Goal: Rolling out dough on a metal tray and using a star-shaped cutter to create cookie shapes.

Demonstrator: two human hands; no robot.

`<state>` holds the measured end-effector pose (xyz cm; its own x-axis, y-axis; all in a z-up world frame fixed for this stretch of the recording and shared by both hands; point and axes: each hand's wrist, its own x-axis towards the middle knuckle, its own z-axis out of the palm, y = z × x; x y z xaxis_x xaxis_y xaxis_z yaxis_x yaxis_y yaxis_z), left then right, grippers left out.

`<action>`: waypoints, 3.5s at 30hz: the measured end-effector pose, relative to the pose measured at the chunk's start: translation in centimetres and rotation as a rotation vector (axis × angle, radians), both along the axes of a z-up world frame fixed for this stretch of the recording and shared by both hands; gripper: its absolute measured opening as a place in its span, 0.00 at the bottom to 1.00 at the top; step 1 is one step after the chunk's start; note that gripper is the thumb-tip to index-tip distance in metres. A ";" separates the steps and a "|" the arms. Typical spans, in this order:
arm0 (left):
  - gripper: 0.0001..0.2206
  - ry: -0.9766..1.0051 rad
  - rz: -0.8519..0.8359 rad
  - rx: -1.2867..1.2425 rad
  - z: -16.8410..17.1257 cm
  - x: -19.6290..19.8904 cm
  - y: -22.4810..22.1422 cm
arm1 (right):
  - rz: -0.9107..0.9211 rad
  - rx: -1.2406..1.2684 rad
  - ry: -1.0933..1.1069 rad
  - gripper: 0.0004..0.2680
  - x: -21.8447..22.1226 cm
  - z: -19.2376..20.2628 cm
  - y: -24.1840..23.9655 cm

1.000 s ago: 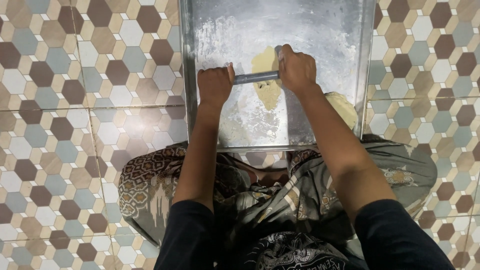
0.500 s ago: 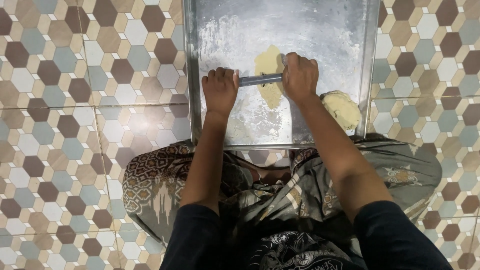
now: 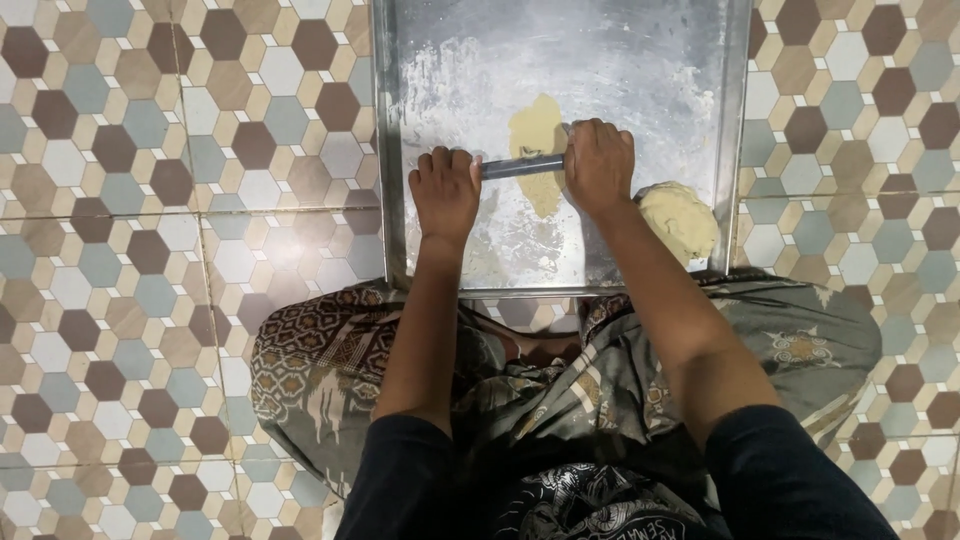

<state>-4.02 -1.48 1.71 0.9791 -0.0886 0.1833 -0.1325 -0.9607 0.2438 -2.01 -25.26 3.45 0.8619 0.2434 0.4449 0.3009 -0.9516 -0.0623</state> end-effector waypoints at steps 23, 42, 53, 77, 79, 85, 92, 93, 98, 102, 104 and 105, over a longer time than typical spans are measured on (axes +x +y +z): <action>0.26 -0.013 0.080 0.210 -2.9 5.8 0.3 | -0.112 0.040 0.448 0.06 4.5 0.9 0.0; 0.23 -0.070 0.082 0.033 -0.6 1.4 -0.3 | 0.018 0.003 0.003 0.08 1.3 -1.6 -0.6; 0.19 -0.024 0.076 -0.013 0.0 -0.2 -0.5 | 0.028 0.043 0.088 0.10 -0.8 0.0 -0.3; 0.28 -0.033 0.001 0.202 -2.6 5.2 0.9 | -0.056 -0.068 0.259 0.04 4.5 -2.4 -1.0; 0.28 0.029 -0.003 0.230 -2.8 5.8 1.0 | -0.059 -0.050 0.313 0.04 4.9 -2.6 -1.1; 0.27 0.024 -0.019 0.243 -2.2 5.6 0.9 | -0.080 -0.051 0.347 0.04 4.5 -2.1 -1.0; 0.23 -0.073 -0.005 0.065 0.3 2.2 0.6 | -0.011 -0.050 0.071 0.07 1.6 -1.1 -0.4; 0.23 -0.095 0.002 0.041 0.4 2.0 0.6 | 0.008 -0.022 0.071 0.09 1.4 -1.1 -0.4; 0.19 -0.157 -0.019 0.009 -0.2 1.1 0.7 | -0.004 -0.024 0.101 0.14 -0.1 -0.2 -0.2; 0.16 -0.210 -0.041 0.040 -2.1 0.4 0.8 | -0.008 -0.055 0.091 0.18 -0.9 -0.6 -0.4; 0.15 -0.205 -0.052 0.046 -1.7 -0.1 0.9 | 0.007 -0.066 0.075 0.17 -1.0 -0.7 -0.5; 0.15 -0.201 -0.065 0.049 -1.4 -0.3 0.9 | 0.021 -0.080 0.058 0.17 -1.0 -0.7 -0.6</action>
<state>-4.34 -0.58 0.31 0.9152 -0.1643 0.3680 -0.2361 -0.9586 0.1593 -3.01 -25.81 2.72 0.8800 0.2941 0.3731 0.3186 -0.9479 -0.0044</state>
